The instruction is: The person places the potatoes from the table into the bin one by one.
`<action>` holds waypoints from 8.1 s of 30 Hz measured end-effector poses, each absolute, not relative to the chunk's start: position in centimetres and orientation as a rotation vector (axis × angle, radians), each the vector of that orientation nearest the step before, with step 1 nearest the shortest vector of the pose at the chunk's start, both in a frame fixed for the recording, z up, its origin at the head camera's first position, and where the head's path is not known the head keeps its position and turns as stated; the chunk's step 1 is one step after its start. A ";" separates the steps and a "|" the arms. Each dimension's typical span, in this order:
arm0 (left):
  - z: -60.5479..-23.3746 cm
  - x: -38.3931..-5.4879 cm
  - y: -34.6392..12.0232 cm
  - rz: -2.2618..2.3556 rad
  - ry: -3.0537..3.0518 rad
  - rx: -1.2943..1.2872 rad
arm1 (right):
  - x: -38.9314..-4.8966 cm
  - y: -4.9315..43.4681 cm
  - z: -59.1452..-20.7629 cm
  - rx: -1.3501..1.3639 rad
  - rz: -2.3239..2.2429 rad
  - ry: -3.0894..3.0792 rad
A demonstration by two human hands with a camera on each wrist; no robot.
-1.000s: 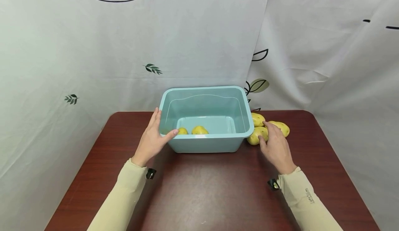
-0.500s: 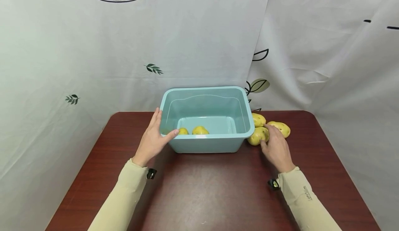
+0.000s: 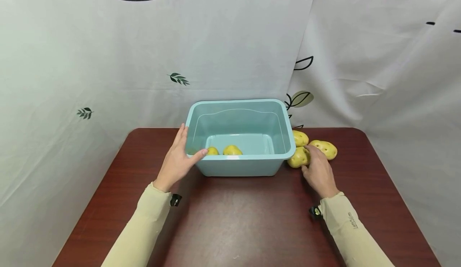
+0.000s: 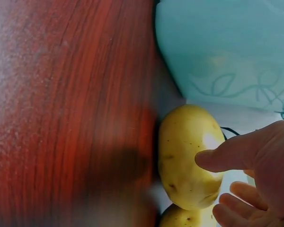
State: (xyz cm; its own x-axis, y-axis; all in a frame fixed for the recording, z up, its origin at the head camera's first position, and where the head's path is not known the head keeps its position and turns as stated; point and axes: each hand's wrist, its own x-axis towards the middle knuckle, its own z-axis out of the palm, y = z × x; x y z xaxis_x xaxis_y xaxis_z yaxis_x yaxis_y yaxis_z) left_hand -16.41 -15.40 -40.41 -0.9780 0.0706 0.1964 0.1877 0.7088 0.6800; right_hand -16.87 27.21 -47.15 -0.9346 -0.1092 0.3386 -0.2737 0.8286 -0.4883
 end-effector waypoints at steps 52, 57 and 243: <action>-40.5 -16.4 -15.4 -1.145 -2.743 -0.214 | -16.9 27.2 -49.2 0.267 0.765 -2.684; -40.5 -16.4 -15.4 -1.133 -2.747 -0.210 | -16.8 27.1 -49.3 0.279 0.756 -2.664; -40.8 -16.5 -15.4 -1.132 -2.729 -0.208 | -14.2 27.0 -41.0 0.069 0.794 -2.285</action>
